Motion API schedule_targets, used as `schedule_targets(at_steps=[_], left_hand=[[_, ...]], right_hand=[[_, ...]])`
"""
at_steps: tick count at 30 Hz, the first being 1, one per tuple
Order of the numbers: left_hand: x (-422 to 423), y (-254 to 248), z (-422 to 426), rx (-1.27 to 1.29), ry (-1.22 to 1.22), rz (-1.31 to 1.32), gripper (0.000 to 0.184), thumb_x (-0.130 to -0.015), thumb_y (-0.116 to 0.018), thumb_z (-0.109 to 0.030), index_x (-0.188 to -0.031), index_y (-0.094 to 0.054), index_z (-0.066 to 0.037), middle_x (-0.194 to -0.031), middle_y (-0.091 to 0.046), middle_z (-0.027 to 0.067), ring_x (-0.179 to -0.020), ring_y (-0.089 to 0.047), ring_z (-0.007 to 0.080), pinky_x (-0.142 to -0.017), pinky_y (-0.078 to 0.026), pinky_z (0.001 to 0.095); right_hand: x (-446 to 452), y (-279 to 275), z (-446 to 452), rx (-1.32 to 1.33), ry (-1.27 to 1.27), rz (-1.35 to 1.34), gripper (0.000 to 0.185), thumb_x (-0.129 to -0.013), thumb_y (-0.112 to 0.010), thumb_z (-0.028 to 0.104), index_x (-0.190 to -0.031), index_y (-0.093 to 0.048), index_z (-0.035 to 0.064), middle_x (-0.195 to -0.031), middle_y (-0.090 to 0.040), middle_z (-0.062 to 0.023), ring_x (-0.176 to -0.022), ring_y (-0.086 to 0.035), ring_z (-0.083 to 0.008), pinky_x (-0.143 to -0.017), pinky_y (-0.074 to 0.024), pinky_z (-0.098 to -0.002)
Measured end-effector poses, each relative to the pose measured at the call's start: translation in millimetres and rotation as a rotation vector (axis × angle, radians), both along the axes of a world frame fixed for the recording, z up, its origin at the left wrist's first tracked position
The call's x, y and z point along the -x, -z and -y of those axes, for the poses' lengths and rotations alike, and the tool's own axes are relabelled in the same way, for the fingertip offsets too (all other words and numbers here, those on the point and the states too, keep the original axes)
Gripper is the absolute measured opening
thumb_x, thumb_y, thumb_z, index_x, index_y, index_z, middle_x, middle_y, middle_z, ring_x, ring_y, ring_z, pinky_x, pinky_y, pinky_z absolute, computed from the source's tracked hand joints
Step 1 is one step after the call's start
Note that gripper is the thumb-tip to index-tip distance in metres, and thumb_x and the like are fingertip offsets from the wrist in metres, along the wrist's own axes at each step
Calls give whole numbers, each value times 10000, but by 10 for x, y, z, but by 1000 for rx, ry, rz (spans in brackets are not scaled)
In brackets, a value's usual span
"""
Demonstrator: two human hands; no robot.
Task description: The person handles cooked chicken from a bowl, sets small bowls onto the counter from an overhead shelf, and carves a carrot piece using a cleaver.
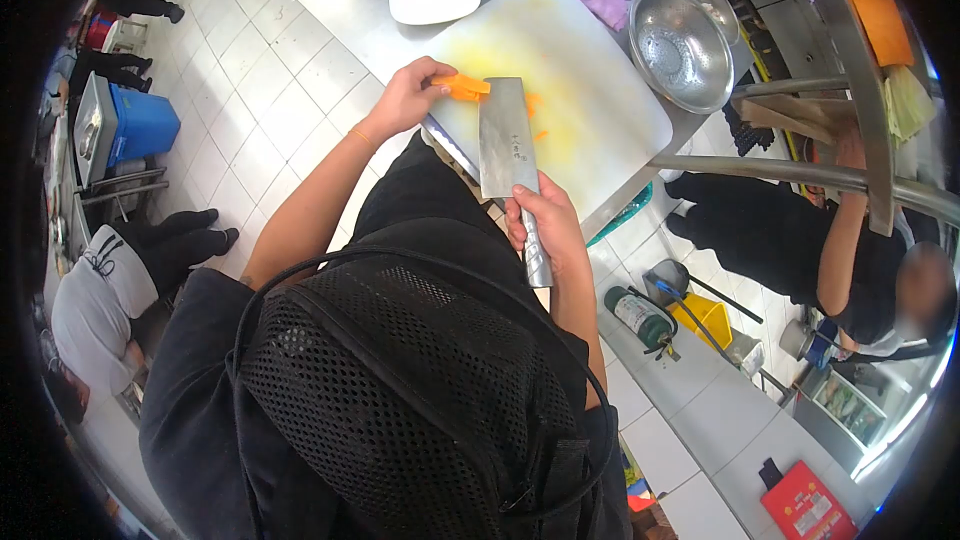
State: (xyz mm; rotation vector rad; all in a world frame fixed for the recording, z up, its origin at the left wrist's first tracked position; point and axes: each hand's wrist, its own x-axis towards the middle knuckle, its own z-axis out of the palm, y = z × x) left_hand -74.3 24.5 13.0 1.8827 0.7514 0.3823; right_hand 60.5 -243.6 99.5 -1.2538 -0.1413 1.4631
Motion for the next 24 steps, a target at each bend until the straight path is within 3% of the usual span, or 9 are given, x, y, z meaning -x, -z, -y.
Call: schedule_targets(at_steps=[5,9,12,14,15,16,18,19,24], left_hand=[[-3,-18,6,42,-13,-8,271,-953,-681,-35,-1220,-700,9,-1092,-697,91,-973,-649,181,-920,-523,325],[2,22,-8,119,-44,64,248,-978,-674,-78,-1202,-699,26,-1045,-712,87,-943,-646,167,-910,-522,322],[-1,57,-88,340,-128,188,243,-1002,-663,-126,-1184,-703,31,-996,-713,60,-905,-634,138,-874,-516,300],[8,27,-125,514,-186,261,253,-1023,-653,-177,-1170,-702,23,-962,-708,32,-867,-618,102,-824,-495,258],[0,56,-109,586,-217,295,239,-1025,-652,-170,-1162,-694,22,-960,-704,39,-863,-621,110,-824,-498,263],[-1,77,-91,660,-247,325,226,-1027,-651,-163,-1155,-685,21,-958,-701,46,-860,-623,118,-823,-500,268],[-19,-14,-15,764,-229,435,188,-1034,-639,-140,-1138,-670,13,-958,-689,53,-848,-622,129,-811,-505,281],[-43,-126,41,797,-227,483,166,-1037,-626,-116,-1139,-664,10,-964,-682,55,-843,-624,134,-803,-509,287],[-169,-484,147,823,-159,593,211,-999,-697,-124,-1149,-659,20,-995,-709,77,-873,-666,148,-805,-534,292]], right_hand=[[-6,53,20,-8,-10,0,294,-1016,-579,126,-1276,-499,12,-736,-550,-54,-467,-463,-116,-390,-374,-280],[-3,7,46,-11,-2,22,281,-1013,-575,128,-1259,-510,9,-742,-555,-53,-468,-469,-113,-395,-384,-279],[-9,-21,61,80,76,250,260,-1000,-582,105,-1233,-549,-5,-708,-556,-53,-478,-525,-130,-416,-446,-283],[-71,58,115,238,58,679,348,-988,-608,109,-1317,-564,6,-791,-619,-77,-471,-540,-127,-417,-444,-292],[-120,51,148,282,41,831,474,-947,-638,80,-1411,-550,37,-922,-693,-156,-598,-658,-241,-551,-532,-372],[-217,158,215,265,65,834,474,-947,-638,80,-1411,-550,37,-922,-693,-156,-598,-658,-241,-551,-532,-372],[-374,437,339,185,11,1536,520,-917,-658,45,-1424,-544,27,-948,-687,-175,-808,-693,-289,-741,-562,-392],[-378,308,306,318,-24,1474,576,-880,-674,34,-1442,-547,42,-1103,-679,-213,-1049,-668,-364,-927,-524,-417],[-532,516,279,389,-74,1485,532,-852,-678,37,-1378,-592,25,-1253,-631,-221,-1151,-623,-400,-963,-509,-423]])
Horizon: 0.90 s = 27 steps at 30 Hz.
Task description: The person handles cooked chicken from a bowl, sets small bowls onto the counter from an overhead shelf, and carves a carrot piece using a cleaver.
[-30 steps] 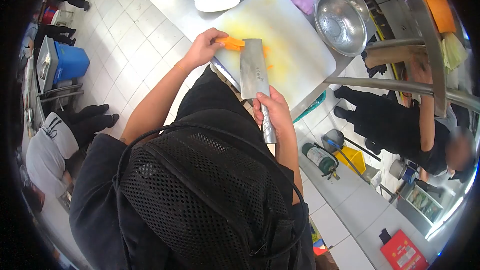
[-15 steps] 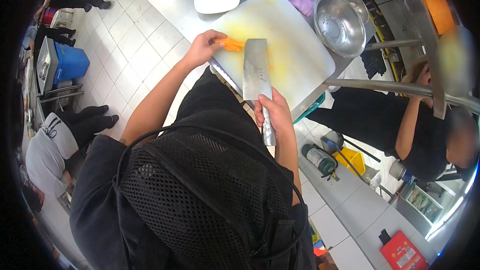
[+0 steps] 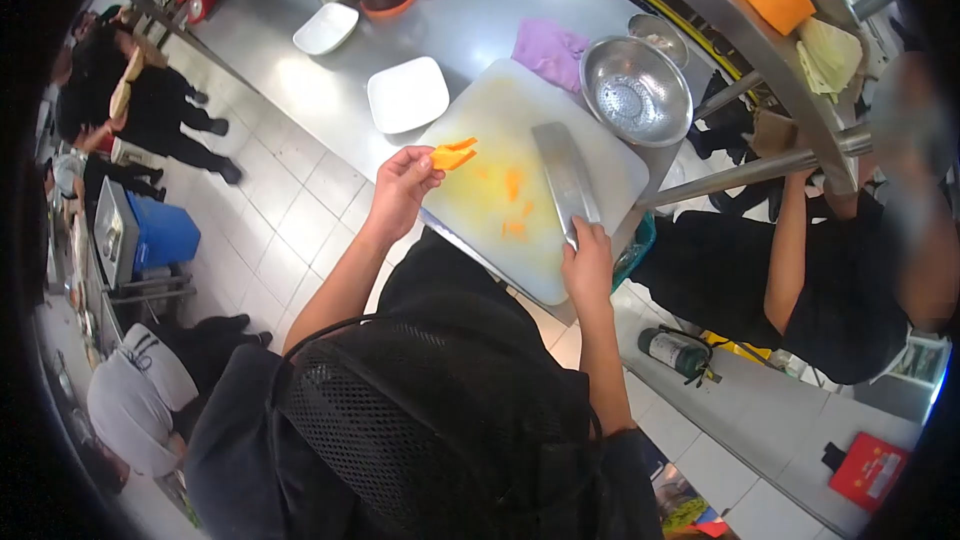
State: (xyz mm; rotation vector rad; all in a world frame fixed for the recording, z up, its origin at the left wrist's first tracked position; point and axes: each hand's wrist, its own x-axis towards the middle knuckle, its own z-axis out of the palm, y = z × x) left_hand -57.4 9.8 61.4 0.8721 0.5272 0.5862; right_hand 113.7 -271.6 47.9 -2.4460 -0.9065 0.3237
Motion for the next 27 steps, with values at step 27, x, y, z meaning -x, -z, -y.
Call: schedule_targets(at_steps=[27], left_hand=[[-327,-1035,-97,-274,201,228,211,-929,-717,55,-1124,-650,8,-1067,-714,86,-971,-708,147,-856,-599,288]], right_hand=[[712,-1465,-1324,-1234,69,-358,200,-928,-688,-63,-1106,-616,-6,-1213,-557,-135,-1001,-656,-183,-814,-611,-312]])
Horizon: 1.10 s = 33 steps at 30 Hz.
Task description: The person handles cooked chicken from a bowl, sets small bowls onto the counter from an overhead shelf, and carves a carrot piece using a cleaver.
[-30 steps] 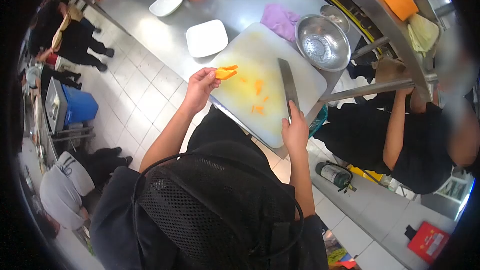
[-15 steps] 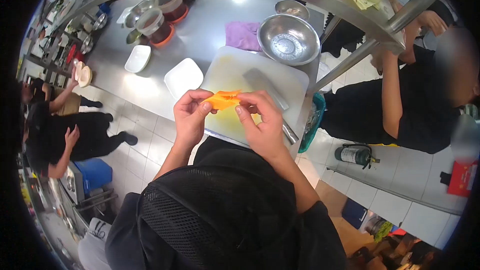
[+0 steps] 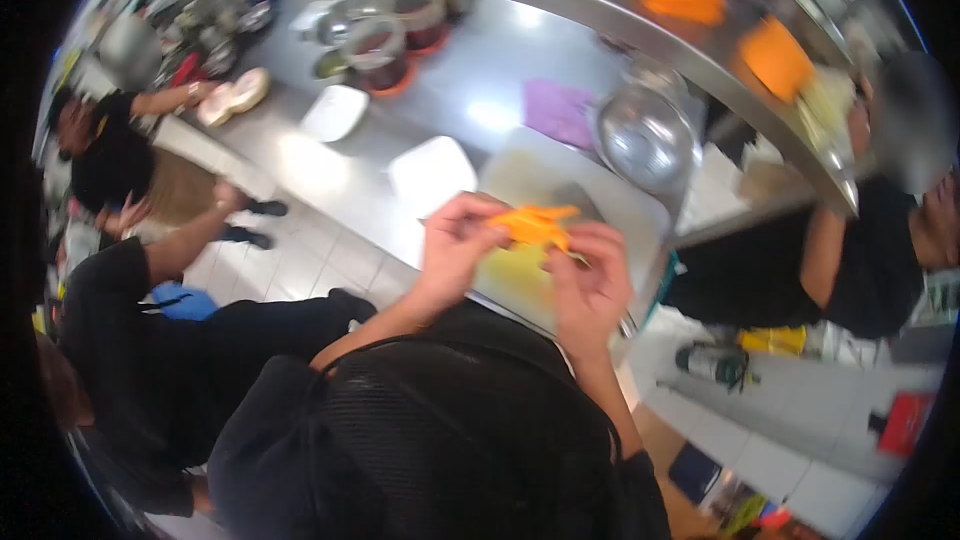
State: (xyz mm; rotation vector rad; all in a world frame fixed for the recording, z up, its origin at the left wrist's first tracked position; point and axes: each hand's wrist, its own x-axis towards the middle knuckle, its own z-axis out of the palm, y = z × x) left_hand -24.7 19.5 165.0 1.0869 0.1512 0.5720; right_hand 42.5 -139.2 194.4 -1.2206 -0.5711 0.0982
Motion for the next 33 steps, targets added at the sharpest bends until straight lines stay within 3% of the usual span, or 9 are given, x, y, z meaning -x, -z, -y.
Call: schedule_targets(at_steps=[3,5,9,11,17,23,30,33], left_hand=[[28,-53,-61,18,32,-69,233,-939,-725,37,-1147,-623,13,-1108,-701,92,-1020,-699,153,-887,-590,289],[13,-19,-75,83,103,94,259,-946,-720,34,-1173,-598,15,-1150,-682,97,-1079,-687,161,-934,-570,294],[64,26,-156,89,129,57,302,-948,-694,66,-1226,-584,23,-1190,-662,118,-1167,-666,212,-996,-561,339],[62,31,-185,127,121,67,278,-948,-704,58,-1194,-582,12,-1163,-669,94,-1117,-677,172,-976,-551,306],[42,39,-208,73,112,47,298,-932,-698,89,-1202,-599,13,-1165,-679,95,-1110,-678,170,-947,-564,303],[14,-10,-213,148,92,30,284,-934,-721,32,-1195,-608,29,-1086,-708,107,-995,-694,157,-888,-576,295],[24,-22,-235,210,126,39,275,-937,-729,8,-1187,-614,21,-1074,-705,107,-901,-682,151,-840,-568,285],[36,7,-221,191,124,47,285,-939,-735,-3,-1195,-612,25,-1099,-695,109,-914,-687,158,-833,-578,291]], right_hand=[[34,32,-101,-13,-53,-1,134,-970,-638,-38,-1095,-594,-14,-1206,-563,-153,-962,-681,-212,-806,-623,-338],[52,71,-159,0,-6,-28,121,-979,-634,-26,-1089,-586,-9,-1200,-569,-157,-950,-686,-214,-802,-623,-340],[61,41,-255,-12,-50,-116,222,-980,-641,-20,-1179,-545,6,-1200,-588,-138,-1012,-685,-227,-837,-612,-349],[61,60,-272,8,-66,-126,244,-979,-642,-20,-1197,-537,10,-1200,-591,-133,-1030,-682,-231,-843,-609,-351],[76,73,-349,-20,-79,-184,277,-970,-655,-27,-1215,-529,4,-1197,-600,-130,-1057,-678,-232,-856,-601,-344],[48,79,-288,-35,-134,-206,309,-943,-648,-98,-1215,-534,-5,-1153,-631,-121,-1025,-678,-209,-876,-594,-343],[89,17,-253,-39,-24,-213,284,-940,-656,-93,-1190,-550,-13,-1157,-631,-114,-1009,-672,-195,-868,-604,-351],[-123,142,26,101,102,-92,254,-966,-655,-37,-1196,-558,10,-1163,-657,-112,-996,-678,-180,-845,-607,-339]])
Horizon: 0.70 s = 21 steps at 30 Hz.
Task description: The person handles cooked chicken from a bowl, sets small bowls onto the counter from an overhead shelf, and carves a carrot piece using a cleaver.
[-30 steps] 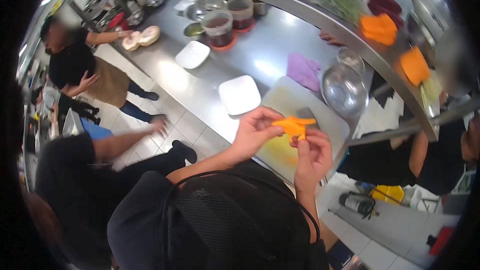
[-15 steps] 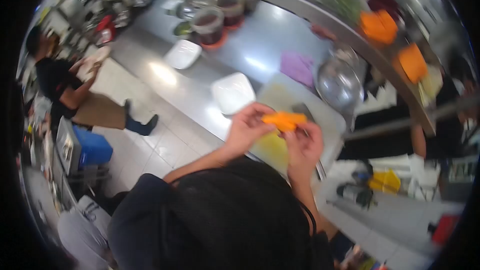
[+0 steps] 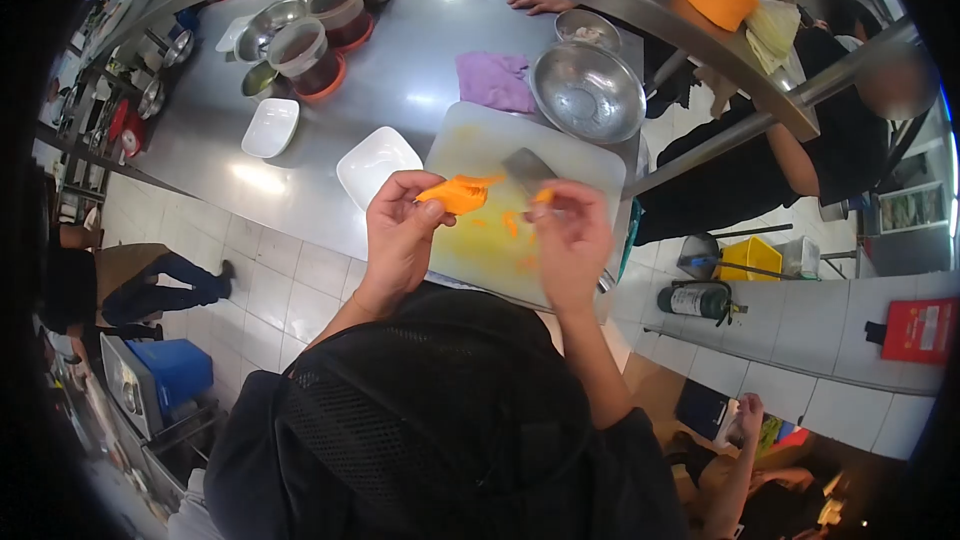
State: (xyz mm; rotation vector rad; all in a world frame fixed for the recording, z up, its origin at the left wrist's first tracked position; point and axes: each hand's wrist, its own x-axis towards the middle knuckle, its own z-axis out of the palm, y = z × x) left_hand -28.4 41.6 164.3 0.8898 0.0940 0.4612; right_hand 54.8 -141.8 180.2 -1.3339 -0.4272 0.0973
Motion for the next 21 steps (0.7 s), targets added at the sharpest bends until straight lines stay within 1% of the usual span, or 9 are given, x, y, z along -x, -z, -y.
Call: schedule_targets(at_steps=[4,6,9,10,12,13,16,20,21], left_hand=[[33,12,19,12,-23,-8,294,-951,-724,-14,-1217,-608,30,-1145,-678,119,-950,-699,175,-818,-600,304],[45,41,33,14,-26,-17,302,-956,-719,-17,-1232,-606,31,-1163,-674,122,-968,-702,181,-814,-605,309],[47,64,48,-16,37,-47,299,-978,-695,-42,-1260,-602,-3,-1182,-677,108,-1056,-694,205,-824,-606,323],[41,67,61,-16,49,-48,308,-978,-695,-41,-1269,-601,-2,-1185,-677,110,-1059,-694,212,-827,-606,326],[24,65,91,-21,77,-49,317,-978,-696,-41,-1277,-599,0,-1188,-678,111,-1062,-695,219,-830,-606,330],[19,62,108,-18,85,-50,319,-975,-700,-41,-1274,-600,0,-1184,-681,115,-1054,-698,225,-839,-605,333],[10,66,139,-27,90,-55,323,-967,-709,-38,-1269,-601,1,-1180,-686,124,-1040,-704,237,-859,-602,342],[15,184,145,-6,55,-36,336,-956,-722,-34,-1266,-597,3,-1182,-697,140,-1028,-712,246,-884,-599,351],[23,195,135,-6,57,-43,354,-954,-725,-37,-1277,-586,5,-1183,-701,143,-1032,-712,248,-891,-597,350]], right_hand=[[-371,337,677,35,407,77,210,-963,-691,-20,-1152,-605,11,-1147,-659,-98,-971,-673,-166,-826,-615,-333],[-519,527,1071,62,566,6,210,-949,-682,-53,-1142,-612,-9,-1073,-663,-100,-935,-658,-145,-796,-623,-308],[-768,1056,1692,189,739,-101,226,-935,-707,-38,-1152,-647,-14,-1123,-683,-100,-973,-670,-159,-845,-585,-305],[-813,1183,1826,189,749,-103,226,-935,-707,-38,-1152,-647,-14,-1123,-683,-100,-973,-670,-159,-845,-585,-305],[-843,1420,2006,599,685,-230,323,-906,-717,-29,-1222,-656,-35,-1131,-695,-113,-999,-670,-158,-873,-539,-282],[-819,1533,2005,600,681,-269,411,-891,-715,-12,-1295,-645,-38,-1172,-689,-124,-1013,-669,-163,-887,-510,-274],[-644,1776,1973,690,677,-309,413,-898,-700,-15,-1306,-641,-40,-1213,-681,-139,-1022,-671,-180,-909,-517,-291],[-516,2067,1825,626,710,-17,296,-895,-675,-13,-1191,-679,-15,-1107,-689,-129,-983,-664,-189,-873,-540,-335],[-486,1888,1671,655,704,18,233,-900,-668,-9,-1133,-681,-9,-1065,-678,-109,-977,-655,-197,-856,-546,-339]])
